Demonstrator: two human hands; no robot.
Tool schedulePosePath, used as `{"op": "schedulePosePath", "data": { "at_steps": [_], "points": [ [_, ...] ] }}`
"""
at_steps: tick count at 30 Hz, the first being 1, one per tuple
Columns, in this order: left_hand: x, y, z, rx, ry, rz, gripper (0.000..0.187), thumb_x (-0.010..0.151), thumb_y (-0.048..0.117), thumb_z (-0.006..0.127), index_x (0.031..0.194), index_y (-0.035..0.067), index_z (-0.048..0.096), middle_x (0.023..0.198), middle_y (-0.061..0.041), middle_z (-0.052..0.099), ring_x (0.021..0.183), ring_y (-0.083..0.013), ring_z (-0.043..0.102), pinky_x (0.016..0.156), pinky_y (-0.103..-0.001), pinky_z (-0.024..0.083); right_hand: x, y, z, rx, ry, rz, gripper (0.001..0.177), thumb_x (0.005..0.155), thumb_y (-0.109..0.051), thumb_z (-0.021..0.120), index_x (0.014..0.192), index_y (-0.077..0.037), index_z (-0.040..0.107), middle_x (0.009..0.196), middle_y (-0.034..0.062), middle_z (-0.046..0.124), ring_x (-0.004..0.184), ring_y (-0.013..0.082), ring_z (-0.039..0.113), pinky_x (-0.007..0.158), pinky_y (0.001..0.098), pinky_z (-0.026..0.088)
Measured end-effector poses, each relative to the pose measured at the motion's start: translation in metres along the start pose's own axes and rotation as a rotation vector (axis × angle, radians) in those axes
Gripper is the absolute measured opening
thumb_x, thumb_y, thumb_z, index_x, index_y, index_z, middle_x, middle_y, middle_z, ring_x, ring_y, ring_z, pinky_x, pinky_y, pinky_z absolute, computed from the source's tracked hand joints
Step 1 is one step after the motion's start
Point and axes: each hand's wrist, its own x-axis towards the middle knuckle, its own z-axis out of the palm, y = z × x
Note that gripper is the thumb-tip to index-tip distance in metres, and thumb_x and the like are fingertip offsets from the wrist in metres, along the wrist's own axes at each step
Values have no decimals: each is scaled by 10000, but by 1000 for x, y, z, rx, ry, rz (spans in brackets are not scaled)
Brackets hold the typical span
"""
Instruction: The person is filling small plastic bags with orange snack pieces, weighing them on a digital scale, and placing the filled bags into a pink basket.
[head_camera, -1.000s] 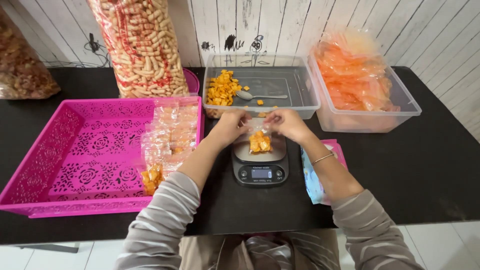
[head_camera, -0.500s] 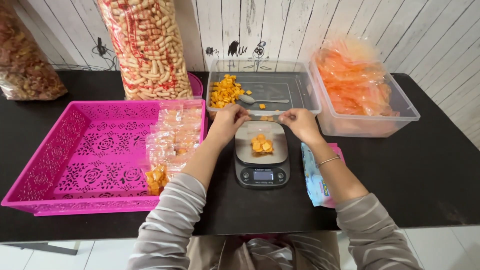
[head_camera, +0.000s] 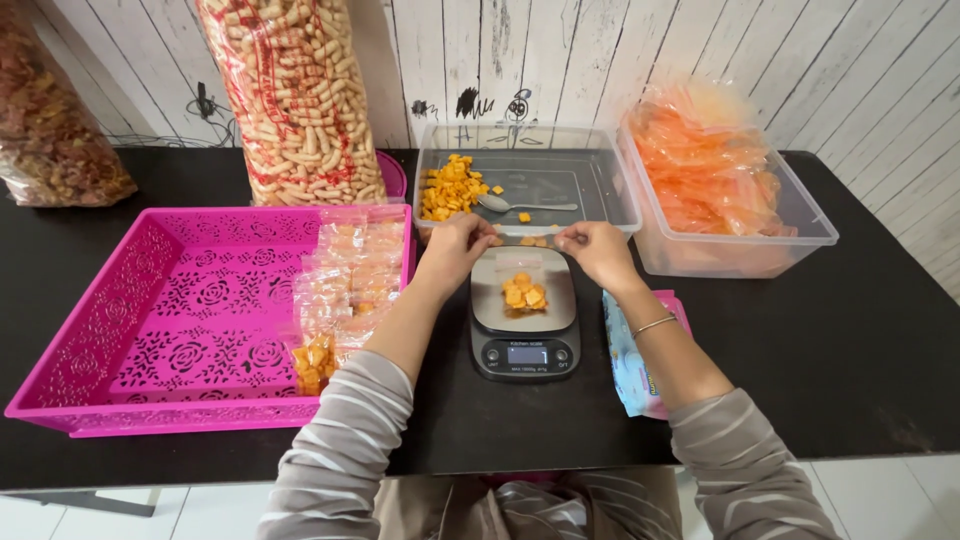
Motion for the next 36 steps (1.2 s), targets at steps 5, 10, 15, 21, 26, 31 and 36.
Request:
{"op": "schedulePosePath", "data": {
  "at_steps": [5,10,15,21,26,31,36],
  "points": [
    [1,-2,1,4,-9,10,88,884,167,743,944,114,709,786,-53,635,773,-221,671,726,-319,560,-1,-2,3,10,-6,-18,209,873,-292,732,1035,-177,796,879,84,769,940,307,725,817,391,559],
    [2,-4,2,0,-5,26,96,875,166,751,938,110,706,785,-71,638,778,-249,674,728,-343,563,-1,-1,6,-4,-30,-17,205,863,-291,729,1033,-201,799,880,83,766,948,298,722,828,397,560],
    [2,-6,4,8,-5,20,93,866,165,753,935,120,710,786,-69,639,783,-251,677,739,-353,562,-7,-13,6,-54,-86,-17,225,881,-311,717,1080,-234,789,901,83,771,990,337,718,865,428,558],
    [2,-9,7,4,-8,26,106,860,181,759,933,126,705,789,-75,636,795,-263,679,748,-362,561,-12,-25,11,-169,-178,-32,279,880,-330,721,1144,-254,771,965,138,759,1056,384,690,922,475,546],
    [2,-7,8,12,-14,22,103,859,178,760,941,141,708,797,-56,639,810,-247,683,760,-347,561,-10,-27,24,-219,-185,-138,255,855,-345,742,1084,-237,771,803,77,676,901,352,712,815,450,562],
    [2,-6,8,26,-23,31,112,853,162,756,949,135,705,805,-66,645,818,-262,687,764,-362,563,-8,-26,31,-176,-142,-181,177,833,-317,777,986,-229,774,795,38,573,867,331,682,786,419,548],
    [0,10,8,-144,-22,-78,280,865,251,800,1090,118,701,859,-62,671,829,-216,706,740,-327,582,7,-6,32,40,-45,-333,124,832,-258,797,910,-179,741,967,99,573,993,377,648,862,441,526]
  ]
}}
